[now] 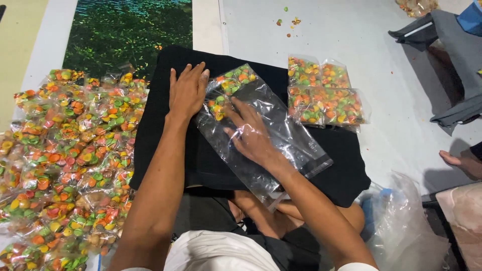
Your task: Packing individual candies into plastic bags by hand while sitting on the floor.
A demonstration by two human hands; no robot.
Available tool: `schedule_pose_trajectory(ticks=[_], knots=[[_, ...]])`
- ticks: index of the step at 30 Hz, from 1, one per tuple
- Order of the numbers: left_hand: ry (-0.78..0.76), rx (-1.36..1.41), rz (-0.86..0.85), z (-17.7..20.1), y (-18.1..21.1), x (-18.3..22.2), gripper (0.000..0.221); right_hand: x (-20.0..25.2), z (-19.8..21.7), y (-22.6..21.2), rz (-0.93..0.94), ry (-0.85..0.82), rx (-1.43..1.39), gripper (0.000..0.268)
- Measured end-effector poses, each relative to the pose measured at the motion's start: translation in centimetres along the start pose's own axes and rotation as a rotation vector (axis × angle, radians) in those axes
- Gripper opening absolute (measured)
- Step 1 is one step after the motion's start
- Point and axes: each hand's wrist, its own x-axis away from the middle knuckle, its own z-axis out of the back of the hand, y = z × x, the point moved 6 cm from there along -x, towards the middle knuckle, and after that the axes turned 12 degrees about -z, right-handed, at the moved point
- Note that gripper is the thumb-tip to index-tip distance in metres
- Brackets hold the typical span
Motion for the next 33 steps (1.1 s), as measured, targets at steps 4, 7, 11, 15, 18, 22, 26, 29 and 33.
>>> schedule_pose_trajectory(ticks=[4, 7, 11, 15, 18, 22, 26, 29, 33], knots=[[0.007, 0.016, -0.004, 0.1, -0.1, 0.0, 0.066, -0.2, -1.7, 0.5, 0.112, -0.032, 0.2, 0.045], [0.011, 0.034, 0.006, 0.5, 0.5, 0.1, 0.067, -0.9, -2.7, 1.3, 0.087, -0.089, 0.18, 0.05], [-0.018, 0.046, 0.027, 0.6, 0.8, 0.0, 0.069, -1.8, -3.7, 1.6, 0.099, -0.141, 0.268, 0.058], [-0.014, 0.071, 0.046, 1.3, 1.6, 0.1, 0.073, -2.8, -4.8, 2.1, 0.087, -0.188, 0.285, 0.063], [0.01, 0.054, 0.055, 1.3, 1.3, 0.1, 0.075, -3.8, -5.5, 2.6, 0.019, -0.216, 0.25, 0.07], [0.004, -0.098, -0.008, -0.8, -0.9, -0.1, 0.057, -4.7, -6.8, 3.7, 0.043, -0.191, 0.265, 0.067], [-0.187, -0.289, 0.038, -2.7, -2.0, 0.1, 0.067, -5.4, -7.4, 4.3, 0.032, -0.178, 0.28, 0.064], [-0.252, -0.336, 0.074, -3.2, -2.1, 0.2, 0.078, -5.8, -7.7, 4.8, 0.004, -0.197, 0.296, 0.063], [-0.284, -0.38, 0.127, -4.2, -2.8, 0.5, 0.087, -5.9, -8.0, 5.4, -0.042, -0.192, 0.294, 0.064]])
